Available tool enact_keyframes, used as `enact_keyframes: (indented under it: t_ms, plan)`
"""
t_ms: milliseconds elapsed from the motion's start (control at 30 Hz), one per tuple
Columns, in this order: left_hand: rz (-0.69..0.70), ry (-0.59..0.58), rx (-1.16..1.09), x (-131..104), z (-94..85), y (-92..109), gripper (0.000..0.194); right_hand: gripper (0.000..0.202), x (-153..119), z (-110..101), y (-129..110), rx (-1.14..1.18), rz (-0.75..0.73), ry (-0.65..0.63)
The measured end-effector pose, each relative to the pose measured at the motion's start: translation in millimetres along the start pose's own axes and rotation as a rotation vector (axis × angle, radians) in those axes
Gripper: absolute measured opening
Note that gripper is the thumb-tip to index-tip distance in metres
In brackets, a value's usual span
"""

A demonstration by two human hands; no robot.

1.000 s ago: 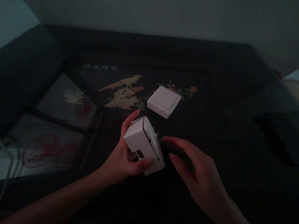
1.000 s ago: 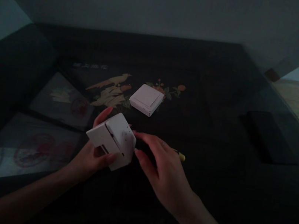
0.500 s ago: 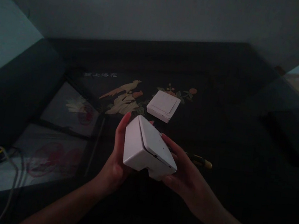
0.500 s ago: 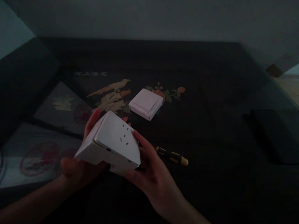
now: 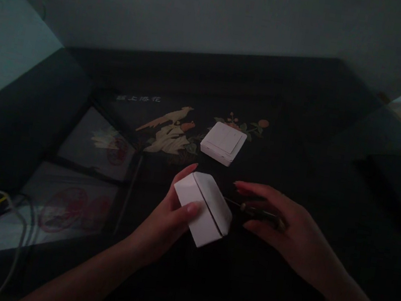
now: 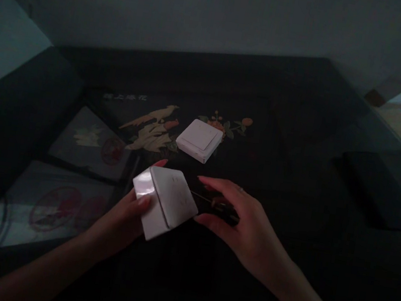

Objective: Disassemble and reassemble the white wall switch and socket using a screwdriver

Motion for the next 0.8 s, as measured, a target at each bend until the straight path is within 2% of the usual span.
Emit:
enact_keyframes:
  t_ms: [67, 133, 300, 467, 600, 800]
  plan:
    - [0.021, -0.013, 0.084, 1, 0.5, 3, 0.1, 0.053, 1, 4, -12, -0.036, -0.063, -0.002]
    - [0.041, -0.056, 0.154, 1, 4.5, 5, 0.099, 0.063, 3, 18, -18, -0.039, -0.1, -0.072]
    - [0.098, -0.075, 0.266, -3, 10.2, 14, 0.082, 0.067, 7, 41, -13, 0.166, -0.067, -0.244]
    - [0.119, -0.108, 0.366, -6, 17.8, 19, 0.066, 0.077, 5, 42, -13, 0.263, -0.068, -0.254]
    - [0.119, -0.11, 0.47, -6, 18.4, 21, 0.066, 0.08, 3, 42, -17, 0.168, -0.091, -0.227]
    - [0.111, -0.099, 0.557, -7, 20.3, 24, 0.068, 0.081, 4, 42, -17, 0.147, -0.088, -0.222]
Point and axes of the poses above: each hand's wrist, its own x-axis towards the middle knuckle, its own z-axis out of the palm, y = z × x, the point moved 10 cm from there along x, towards the middle knuckle, and after that the axes turned 13 degrees about -y, right-handed, at the moved point
